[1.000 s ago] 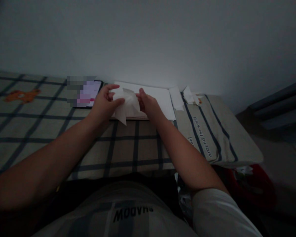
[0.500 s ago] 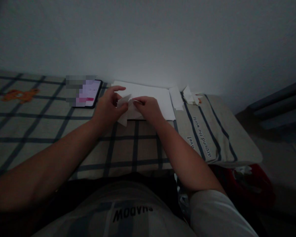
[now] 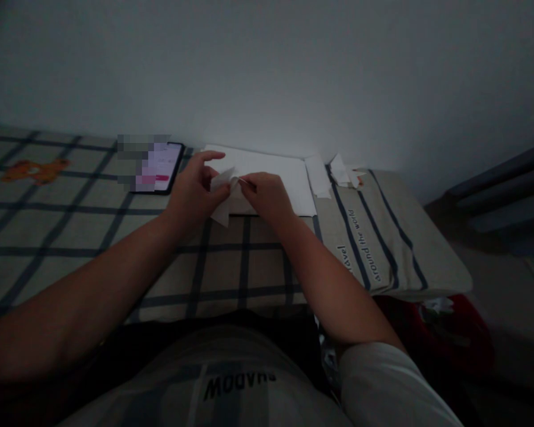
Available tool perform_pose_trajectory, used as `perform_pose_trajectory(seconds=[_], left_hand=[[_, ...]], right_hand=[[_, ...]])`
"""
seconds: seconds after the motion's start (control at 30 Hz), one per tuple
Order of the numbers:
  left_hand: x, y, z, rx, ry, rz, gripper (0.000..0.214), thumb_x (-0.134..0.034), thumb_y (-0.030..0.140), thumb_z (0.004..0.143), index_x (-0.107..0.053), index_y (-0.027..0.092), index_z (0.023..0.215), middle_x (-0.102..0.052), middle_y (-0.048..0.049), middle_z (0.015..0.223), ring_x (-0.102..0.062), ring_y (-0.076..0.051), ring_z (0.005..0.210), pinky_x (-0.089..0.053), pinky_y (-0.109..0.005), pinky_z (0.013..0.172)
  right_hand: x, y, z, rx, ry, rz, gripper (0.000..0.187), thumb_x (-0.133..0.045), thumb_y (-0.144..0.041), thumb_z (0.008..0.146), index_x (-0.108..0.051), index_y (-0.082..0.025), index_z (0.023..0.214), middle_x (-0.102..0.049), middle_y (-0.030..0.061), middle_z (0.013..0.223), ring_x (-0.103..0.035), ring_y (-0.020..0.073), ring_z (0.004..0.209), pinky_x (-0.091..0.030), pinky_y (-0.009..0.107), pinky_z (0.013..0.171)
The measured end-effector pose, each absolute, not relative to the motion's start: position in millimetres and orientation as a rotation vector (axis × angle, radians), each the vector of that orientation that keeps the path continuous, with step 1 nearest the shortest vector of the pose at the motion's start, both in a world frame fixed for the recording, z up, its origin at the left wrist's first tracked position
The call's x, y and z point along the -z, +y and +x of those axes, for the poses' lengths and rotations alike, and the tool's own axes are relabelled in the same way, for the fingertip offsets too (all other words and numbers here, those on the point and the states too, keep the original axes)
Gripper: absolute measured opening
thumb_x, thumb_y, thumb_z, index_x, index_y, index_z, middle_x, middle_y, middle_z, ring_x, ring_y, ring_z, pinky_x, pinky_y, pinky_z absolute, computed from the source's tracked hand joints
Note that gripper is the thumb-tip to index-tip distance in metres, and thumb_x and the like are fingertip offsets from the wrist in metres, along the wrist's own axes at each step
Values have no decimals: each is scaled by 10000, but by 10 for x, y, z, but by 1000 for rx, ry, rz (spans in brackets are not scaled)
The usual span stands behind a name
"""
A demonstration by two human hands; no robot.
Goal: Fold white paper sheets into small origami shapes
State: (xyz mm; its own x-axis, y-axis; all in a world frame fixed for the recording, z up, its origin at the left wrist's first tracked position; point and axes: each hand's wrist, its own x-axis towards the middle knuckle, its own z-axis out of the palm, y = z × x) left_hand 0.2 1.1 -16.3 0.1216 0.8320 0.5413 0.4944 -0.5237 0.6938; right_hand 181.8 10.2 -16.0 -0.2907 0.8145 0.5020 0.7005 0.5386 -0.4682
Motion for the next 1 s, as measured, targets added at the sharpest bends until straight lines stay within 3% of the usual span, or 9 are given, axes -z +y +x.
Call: perform_pose_trajectory(seconds=[0.33,0.5,0.63,0.83,1.0], left_hand=[[141,-3,-8,-1386,1278,2114,565,-675,89,691,-569,218,1231,-571,56,725,-513,-121,599,-415,-274,596],[159,47,-36,-1383,1296,2082,594,-685,107,693,-549,228,1259,-571,54,727,-514,-124,596,-405,-273,576],[191,70,-28,-1370,1263,2061,599,-682,116,706,-537,236,1275,-559,59,716,-495,-118,575,-395,-270,561],[162,51,-20,-1360,1281,2044,592,-683,107,702,-542,227,1264,-558,64,707,-489,-110,564,-390,-260,549],[159,59,-27,-1337,1270,2035,610,-685,98,695,-536,228,1272,-554,69,708,-474,-102,553,-373,-251,534]], right_hand=[[185,115,1779,-365,-1888,-1274,151,-654,-167,810,-789,-195,872,-765,38,848,-670,180,790,-484,327,775],[221,140,1816,-481,-1887,-1154,161,-686,-282,846,-781,-220,960,-771,42,946,-674,181,849,-497,340,795],[245,160,1825,-571,-1837,-1123,225,-701,-419,855,-763,-207,900,-757,30,874,-647,166,786,-480,323,741],[227,182,1835,-503,-1883,-1160,133,-696,-313,860,-750,-193,843,-734,20,823,-619,154,758,-453,307,735],[176,154,1837,-448,-1963,-1198,235,-593,-327,932,-721,-184,795,-686,11,749,-596,154,758,-431,299,740]])
